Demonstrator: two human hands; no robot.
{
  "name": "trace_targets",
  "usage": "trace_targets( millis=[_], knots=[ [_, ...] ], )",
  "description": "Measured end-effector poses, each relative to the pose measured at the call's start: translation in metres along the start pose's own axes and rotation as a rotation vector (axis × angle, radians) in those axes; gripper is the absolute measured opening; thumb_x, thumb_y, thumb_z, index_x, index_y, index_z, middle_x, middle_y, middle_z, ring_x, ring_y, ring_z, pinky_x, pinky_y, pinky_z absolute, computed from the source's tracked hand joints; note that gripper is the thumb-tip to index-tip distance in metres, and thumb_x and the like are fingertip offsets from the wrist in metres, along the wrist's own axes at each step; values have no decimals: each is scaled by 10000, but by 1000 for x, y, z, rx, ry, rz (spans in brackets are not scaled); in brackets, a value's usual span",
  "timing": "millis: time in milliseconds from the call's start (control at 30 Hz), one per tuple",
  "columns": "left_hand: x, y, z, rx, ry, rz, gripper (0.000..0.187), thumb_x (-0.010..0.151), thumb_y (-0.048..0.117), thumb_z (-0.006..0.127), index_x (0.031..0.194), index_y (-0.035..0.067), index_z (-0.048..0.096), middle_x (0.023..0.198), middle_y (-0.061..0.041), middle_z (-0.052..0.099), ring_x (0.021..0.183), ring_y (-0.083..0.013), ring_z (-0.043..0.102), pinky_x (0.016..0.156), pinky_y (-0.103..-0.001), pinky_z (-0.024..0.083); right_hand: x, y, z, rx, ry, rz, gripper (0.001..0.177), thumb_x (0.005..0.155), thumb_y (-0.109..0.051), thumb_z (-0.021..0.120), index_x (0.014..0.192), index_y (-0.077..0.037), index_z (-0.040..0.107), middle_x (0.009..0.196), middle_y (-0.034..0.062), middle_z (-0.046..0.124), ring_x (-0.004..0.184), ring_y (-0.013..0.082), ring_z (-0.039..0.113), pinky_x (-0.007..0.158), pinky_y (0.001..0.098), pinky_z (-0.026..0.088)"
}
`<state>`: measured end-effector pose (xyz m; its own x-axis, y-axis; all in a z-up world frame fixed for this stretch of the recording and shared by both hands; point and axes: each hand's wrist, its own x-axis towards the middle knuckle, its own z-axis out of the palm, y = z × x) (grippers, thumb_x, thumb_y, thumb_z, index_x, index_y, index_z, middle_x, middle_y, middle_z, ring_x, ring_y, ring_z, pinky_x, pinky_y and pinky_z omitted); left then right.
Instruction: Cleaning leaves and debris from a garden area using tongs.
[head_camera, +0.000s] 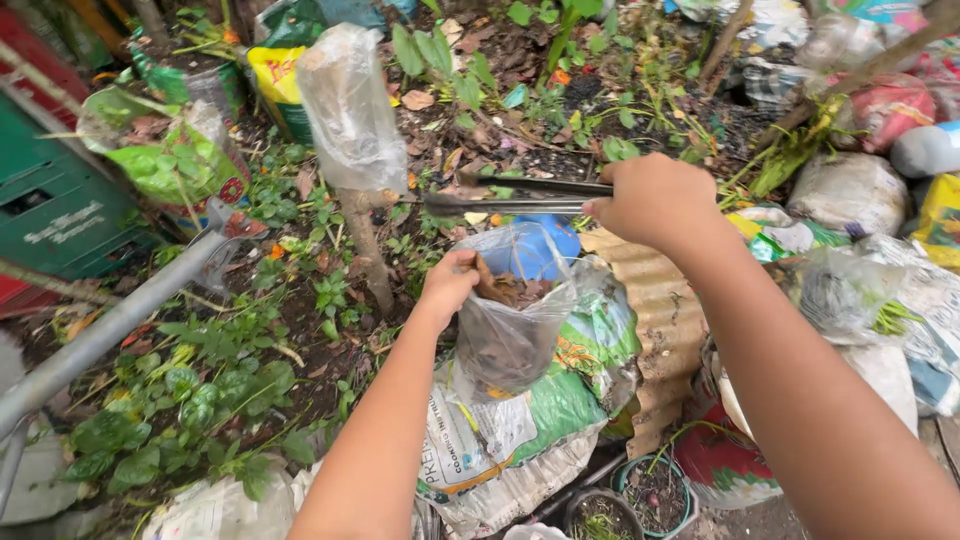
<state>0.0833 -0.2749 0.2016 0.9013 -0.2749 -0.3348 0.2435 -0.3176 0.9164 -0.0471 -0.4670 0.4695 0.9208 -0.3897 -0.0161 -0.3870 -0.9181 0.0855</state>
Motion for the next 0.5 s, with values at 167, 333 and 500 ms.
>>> trace_targets(
  millis=[167, 333, 500],
  knots=[
    [-19, 1, -36, -91, 49, -46, 427, 911, 226, 625, 1337, 222, 649, 1131, -75, 643, 828, -127, 573, 696, -341, 506, 18, -32, 31, 175, -63, -159, 621, 888, -610, 620, 1301, -149, 678, 1205, 185, 696, 1140, 409, 651, 973, 507, 509],
    [-35, -39, -101, -185, 158, -120, 409, 913, 190, 598, 1320, 209, 630, 1227, 0, 572, 767, -165, 543, 682, -363, 505, 31, -94, 79, 275, -176, -372, 632, 993, -594, 455, 1180, -54, 725, 1142, 243, 733, 1119, 427, 671, 984, 512, 504],
    [-53, -118, -164, -281, 341, -151, 392, 901, 189, 584, 1288, 167, 638, 1070, 1, 628, 806, -96, 584, 648, -362, 539, 57, -164, 183, 524, -268, -556, 674, 1022, -599, 370, 1118, -18, 699, 1089, 282, 715, 1075, 457, 669, 942, 503, 511]
  ],
)
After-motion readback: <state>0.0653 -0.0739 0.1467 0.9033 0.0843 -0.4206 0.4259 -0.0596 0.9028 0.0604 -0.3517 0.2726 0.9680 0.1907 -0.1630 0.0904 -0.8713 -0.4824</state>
